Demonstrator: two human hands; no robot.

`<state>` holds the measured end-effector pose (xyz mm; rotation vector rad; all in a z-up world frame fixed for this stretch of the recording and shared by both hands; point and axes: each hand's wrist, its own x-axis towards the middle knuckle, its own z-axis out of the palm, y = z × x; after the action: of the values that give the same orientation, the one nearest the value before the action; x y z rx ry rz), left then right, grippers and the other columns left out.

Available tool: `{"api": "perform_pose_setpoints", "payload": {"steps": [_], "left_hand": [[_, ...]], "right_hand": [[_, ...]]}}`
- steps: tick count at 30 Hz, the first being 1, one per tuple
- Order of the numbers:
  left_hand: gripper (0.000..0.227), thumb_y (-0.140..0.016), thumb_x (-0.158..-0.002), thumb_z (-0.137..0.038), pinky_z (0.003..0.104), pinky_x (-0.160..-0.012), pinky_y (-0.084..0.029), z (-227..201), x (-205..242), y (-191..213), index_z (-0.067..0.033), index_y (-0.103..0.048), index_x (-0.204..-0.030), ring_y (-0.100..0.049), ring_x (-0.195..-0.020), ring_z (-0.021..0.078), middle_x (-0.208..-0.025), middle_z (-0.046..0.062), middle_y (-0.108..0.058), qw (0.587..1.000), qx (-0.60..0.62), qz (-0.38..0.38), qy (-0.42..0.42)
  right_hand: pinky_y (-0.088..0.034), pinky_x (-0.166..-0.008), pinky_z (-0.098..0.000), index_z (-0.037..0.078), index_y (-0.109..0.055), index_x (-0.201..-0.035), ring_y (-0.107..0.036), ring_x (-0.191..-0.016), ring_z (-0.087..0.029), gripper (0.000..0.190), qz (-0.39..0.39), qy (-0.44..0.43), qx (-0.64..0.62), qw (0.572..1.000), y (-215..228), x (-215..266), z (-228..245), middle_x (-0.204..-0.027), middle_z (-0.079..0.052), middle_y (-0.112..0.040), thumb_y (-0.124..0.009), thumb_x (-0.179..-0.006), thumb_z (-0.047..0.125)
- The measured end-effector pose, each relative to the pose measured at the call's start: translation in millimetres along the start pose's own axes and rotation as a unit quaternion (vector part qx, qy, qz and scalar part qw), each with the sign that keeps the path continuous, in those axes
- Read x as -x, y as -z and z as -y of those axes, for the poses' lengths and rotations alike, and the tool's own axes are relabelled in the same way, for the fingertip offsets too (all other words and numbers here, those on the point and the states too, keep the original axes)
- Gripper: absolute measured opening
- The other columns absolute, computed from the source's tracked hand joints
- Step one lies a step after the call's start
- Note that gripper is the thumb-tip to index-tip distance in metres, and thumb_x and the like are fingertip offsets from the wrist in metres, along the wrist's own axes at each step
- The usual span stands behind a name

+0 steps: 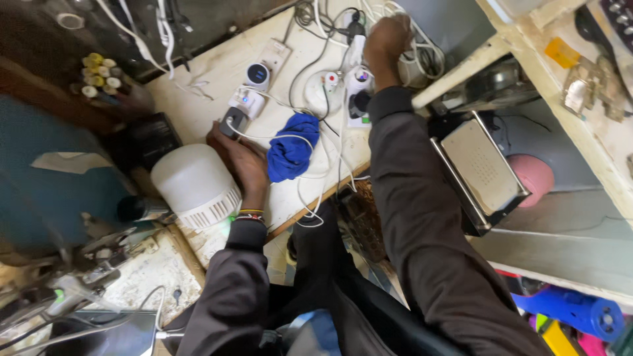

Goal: The person cleans a cluttered workbench using a blue cloth. They wipe the surface, move a white fan, and organize various cables and power adapters. The person also handles a small black device and a container of small bottles during the cleaning process.

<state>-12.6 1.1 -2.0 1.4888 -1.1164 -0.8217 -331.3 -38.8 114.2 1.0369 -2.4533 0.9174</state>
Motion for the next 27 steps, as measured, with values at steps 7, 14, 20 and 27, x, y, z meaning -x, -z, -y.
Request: {"api": "perform_pose_setpoints", "payload": {"steps": [7, 14, 20, 27], "left_hand": [[0.066, -0.037, -0.075, 0.010, 0.048, -0.106, -0.039, -7.5, 4.5, 14.7, 0.0025, -0.035, -0.141, -0.052, -0.115, 0.0407, -0.127, 0.022, -0.044, 0.975, -0.108, 0.068, -0.182], [0.050, -0.068, -0.087, -0.039, 0.021, -0.093, -0.050, -55.8, -14.6, 4.5, -0.0101, -0.070, -0.127, -0.066, -0.098, 0.0101, -0.112, -0.001, -0.072, 0.846, 0.374, -0.147, 0.350], [0.049, -0.054, -0.104, 0.000, 0.041, -0.121, -0.034, 5.8, -15.4, -1.4, -0.0020, -0.034, -0.148, -0.048, -0.135, 0.0352, -0.147, 0.021, -0.043, 0.980, -0.139, -0.038, -0.135], [0.036, -0.044, -0.106, -0.025, 0.024, -0.111, -0.038, 26.7, -22.2, -20.0, -0.0133, -0.054, -0.139, -0.055, -0.135, 0.0158, -0.144, 0.004, -0.058, 0.925, 0.310, -0.054, 0.213]], "right_hand": [[-0.051, -0.084, -0.0557, 0.012, -0.077, -0.085, -0.071, -0.091, -0.038, 0.012, 0.146, -0.173, 0.077, 0.971, -14.2, -7.7, 8.1, -0.093, -0.014, -0.077, -0.071, -0.089, 0.021], [-0.051, -0.098, -0.0344, 0.007, -0.075, -0.106, -0.070, -0.114, -0.028, 0.043, 0.076, 0.322, -0.308, 0.892, -18.4, 26.3, 73.4, -0.117, -0.009, -0.075, -0.054, -0.075, -0.014], [-0.037, -0.114, -0.0468, 0.010, -0.037, -0.158, -0.042, -0.140, -0.043, 0.079, 0.458, 0.447, 0.111, 0.760, -23.6, 63.0, 139.6, -0.156, -0.021, -0.043, -0.056, -0.083, -0.006], [-0.055, -0.069, -0.0489, 0.014, -0.068, -0.106, -0.059, -0.104, -0.036, 0.029, 0.317, 0.475, 0.108, 0.814, -43.1, 68.9, 127.6, -0.103, -0.009, -0.067, -0.062, -0.080, 0.005]]}}
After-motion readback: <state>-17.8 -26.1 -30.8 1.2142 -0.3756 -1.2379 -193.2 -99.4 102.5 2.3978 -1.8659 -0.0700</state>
